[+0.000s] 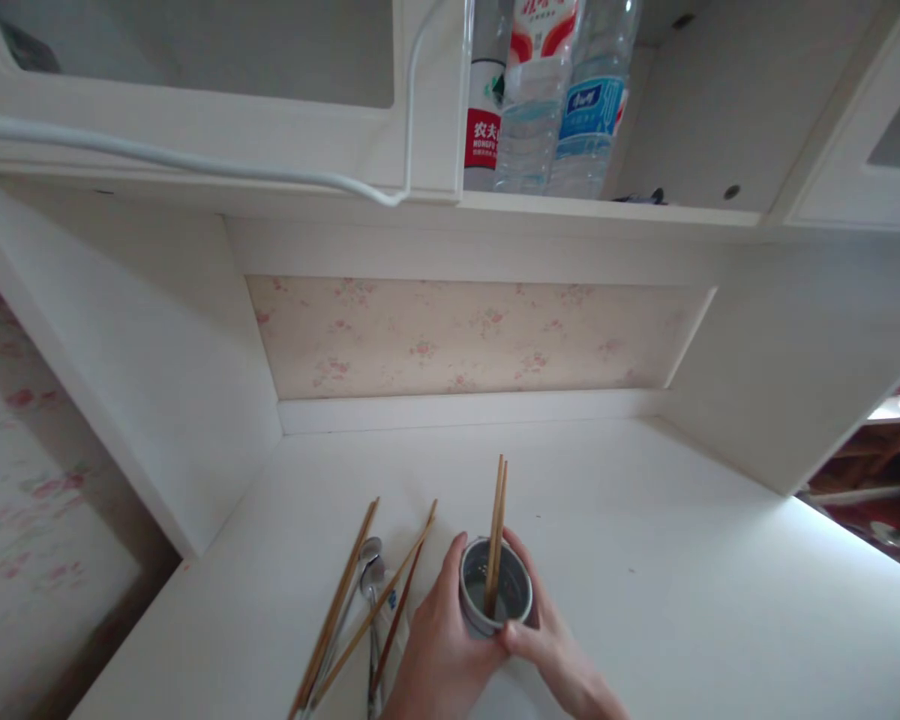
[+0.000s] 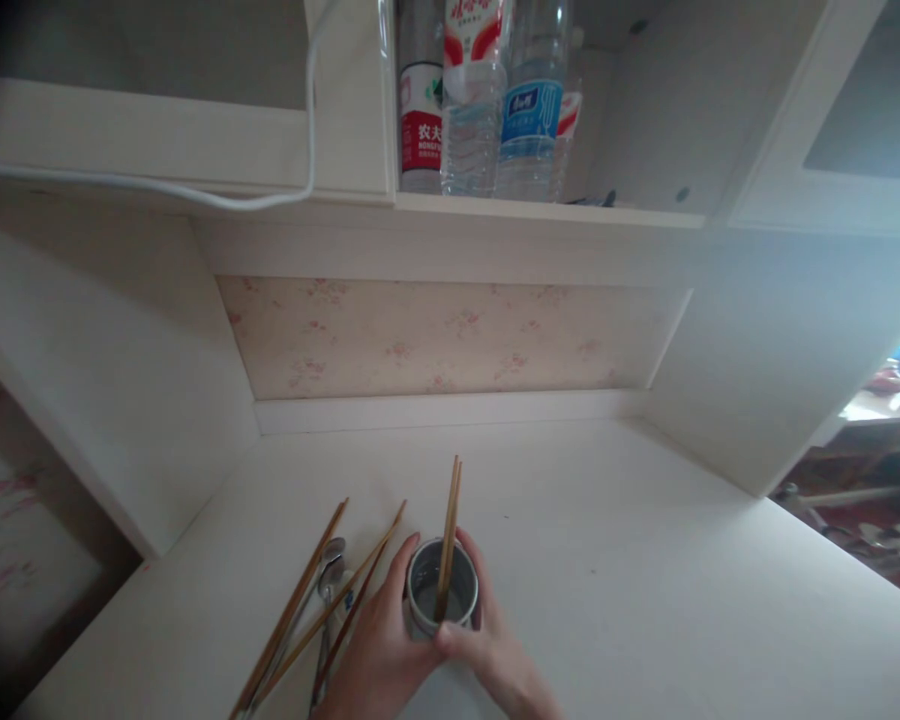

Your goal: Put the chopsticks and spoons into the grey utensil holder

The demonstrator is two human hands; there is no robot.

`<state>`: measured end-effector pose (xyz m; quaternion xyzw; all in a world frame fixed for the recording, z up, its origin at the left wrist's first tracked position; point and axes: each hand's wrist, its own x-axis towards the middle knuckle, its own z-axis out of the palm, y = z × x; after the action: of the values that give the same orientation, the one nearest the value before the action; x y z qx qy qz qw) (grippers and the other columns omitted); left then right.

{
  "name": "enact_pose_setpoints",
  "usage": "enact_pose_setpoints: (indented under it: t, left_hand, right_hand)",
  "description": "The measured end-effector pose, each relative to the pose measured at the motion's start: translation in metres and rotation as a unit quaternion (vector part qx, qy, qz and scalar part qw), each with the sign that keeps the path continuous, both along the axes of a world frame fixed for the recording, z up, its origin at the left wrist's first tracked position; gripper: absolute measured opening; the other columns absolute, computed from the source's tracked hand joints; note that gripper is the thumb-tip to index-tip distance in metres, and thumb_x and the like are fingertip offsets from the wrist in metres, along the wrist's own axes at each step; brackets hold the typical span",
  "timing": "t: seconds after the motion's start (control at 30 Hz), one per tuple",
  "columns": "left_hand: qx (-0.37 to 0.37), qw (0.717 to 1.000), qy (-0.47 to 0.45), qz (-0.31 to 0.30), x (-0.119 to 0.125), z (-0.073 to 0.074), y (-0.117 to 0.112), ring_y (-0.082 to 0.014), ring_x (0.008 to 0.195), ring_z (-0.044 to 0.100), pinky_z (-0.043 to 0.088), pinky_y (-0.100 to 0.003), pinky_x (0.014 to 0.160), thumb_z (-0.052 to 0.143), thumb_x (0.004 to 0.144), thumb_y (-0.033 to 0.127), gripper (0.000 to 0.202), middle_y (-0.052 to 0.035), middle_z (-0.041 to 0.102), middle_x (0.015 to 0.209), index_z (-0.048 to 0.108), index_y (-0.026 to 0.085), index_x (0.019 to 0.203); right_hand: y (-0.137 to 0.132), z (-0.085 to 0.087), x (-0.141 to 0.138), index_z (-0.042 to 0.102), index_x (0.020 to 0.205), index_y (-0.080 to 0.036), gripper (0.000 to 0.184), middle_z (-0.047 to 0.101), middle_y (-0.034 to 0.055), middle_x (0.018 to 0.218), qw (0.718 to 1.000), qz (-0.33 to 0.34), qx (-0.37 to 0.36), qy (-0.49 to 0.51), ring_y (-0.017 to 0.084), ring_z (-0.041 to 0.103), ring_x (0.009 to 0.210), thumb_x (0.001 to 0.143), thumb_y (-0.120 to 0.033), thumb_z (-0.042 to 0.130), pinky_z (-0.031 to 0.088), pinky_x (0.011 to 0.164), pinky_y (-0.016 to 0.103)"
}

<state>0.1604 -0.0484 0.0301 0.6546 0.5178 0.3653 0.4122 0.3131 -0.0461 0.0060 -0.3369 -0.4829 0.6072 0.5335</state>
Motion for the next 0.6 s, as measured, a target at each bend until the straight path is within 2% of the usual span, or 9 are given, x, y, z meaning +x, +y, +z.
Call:
enact_pose_setpoints:
  t: [0.07, 0.17, 0.27, 0.33, 0.43, 0.5, 0.6]
  left_hand:
    - [0.006, 1.000, 0.012, -0.010, 0.000, -0.004, 0.000, -0.0275, 0.123, 0.054, 0.044, -0.037, 0.104, 0.068, 0.064, 0.029, 0.094, -0.0147, 0.054, 0.136, 0.026, 0.018, 0.146]
    - [0.022, 0.998, 0.067, 0.001, -0.006, -0.005, -0.002, -0.0280, 0.132, 0.043, 0.036, -0.041, 0.111, 0.064, 0.063, 0.021, 0.091, -0.0147, 0.044, 0.145, 0.028, 0.017, 0.147]
    - [0.037, 0.993, 0.110, 0.025, -0.023, 0.001, -0.008, -0.0303, 0.137, 0.035, 0.031, -0.045, 0.114, 0.067, 0.063, 0.025, 0.088, -0.0112, 0.039, 0.149, 0.034, 0.020, 0.145]
    - [0.051, 0.988, 0.138, 0.040, -0.039, 0.008, -0.010, -0.0288, 0.133, 0.042, 0.035, -0.044, 0.112, 0.064, 0.071, 0.033, 0.072, -0.0083, 0.046, 0.144, 0.044, 0.025, 0.139]
    - [0.079, 0.970, 0.212, 0.091, -0.064, 0.018, -0.007, -0.0262, 0.117, 0.056, 0.044, -0.041, 0.103, 0.049, 0.085, 0.040, 0.041, -0.0086, 0.062, 0.125, 0.058, 0.025, 0.122]
    - [0.109, 0.948, 0.277, 0.116, -0.076, 0.021, 0.001, -0.0264, 0.110, 0.059, 0.044, -0.042, 0.100, 0.045, 0.089, 0.038, 0.033, -0.0086, 0.067, 0.115, 0.064, 0.023, 0.111]
    - [0.128, 0.919, 0.361, 0.096, -0.083, 0.020, 0.015, -0.0262, 0.104, 0.059, 0.044, -0.041, 0.096, 0.045, 0.088, 0.033, 0.027, -0.0075, 0.068, 0.108, 0.066, 0.022, 0.102]
  right_hand:
    - [-0.001, -0.005, -0.004, 0.034, 0.141, -0.030, 0.102, 0.055, 0.0114, 0.135, 1.000, 0.005, 0.007, 0.000, 0.032, 0.049, 0.126, 0.055, -0.048, 0.086, 0.033, 0.108, 0.048]
    - [0.001, -0.006, -0.011, 0.039, 0.136, -0.027, 0.090, 0.058, 0.0127, 0.130, 1.000, -0.008, 0.022, -0.015, 0.032, 0.052, 0.122, 0.060, -0.041, 0.084, 0.037, 0.105, 0.047]
    - [0.001, -0.004, -0.016, 0.043, 0.133, -0.025, 0.079, 0.060, 0.0124, 0.126, 0.998, -0.028, 0.034, -0.038, 0.032, 0.054, 0.118, 0.064, -0.039, 0.081, 0.040, 0.102, 0.047]
    - [0.000, -0.002, -0.017, 0.044, 0.132, -0.025, 0.077, 0.061, 0.0116, 0.125, 0.997, -0.048, 0.035, -0.050, 0.031, 0.055, 0.117, 0.066, -0.038, 0.080, 0.041, 0.101, 0.046]
    - [-0.002, 0.000, -0.017, 0.045, 0.130, -0.026, 0.074, 0.060, 0.0102, 0.125, 0.995, -0.062, 0.039, -0.069, 0.030, 0.054, 0.118, 0.066, -0.036, 0.080, 0.041, 0.101, 0.045]
    - [-0.003, 0.000, -0.017, 0.045, 0.130, -0.026, 0.073, 0.061, 0.0091, 0.124, 0.994, -0.060, 0.041, -0.079, 0.029, 0.054, 0.117, 0.066, -0.033, 0.080, 0.041, 0.101, 0.044]
    - [-0.003, 0.000, -0.016, 0.044, 0.130, -0.025, 0.073, 0.062, 0.0082, 0.122, 0.994, -0.058, 0.040, -0.082, 0.028, 0.056, 0.114, 0.067, -0.029, 0.080, 0.040, 0.100, 0.044]
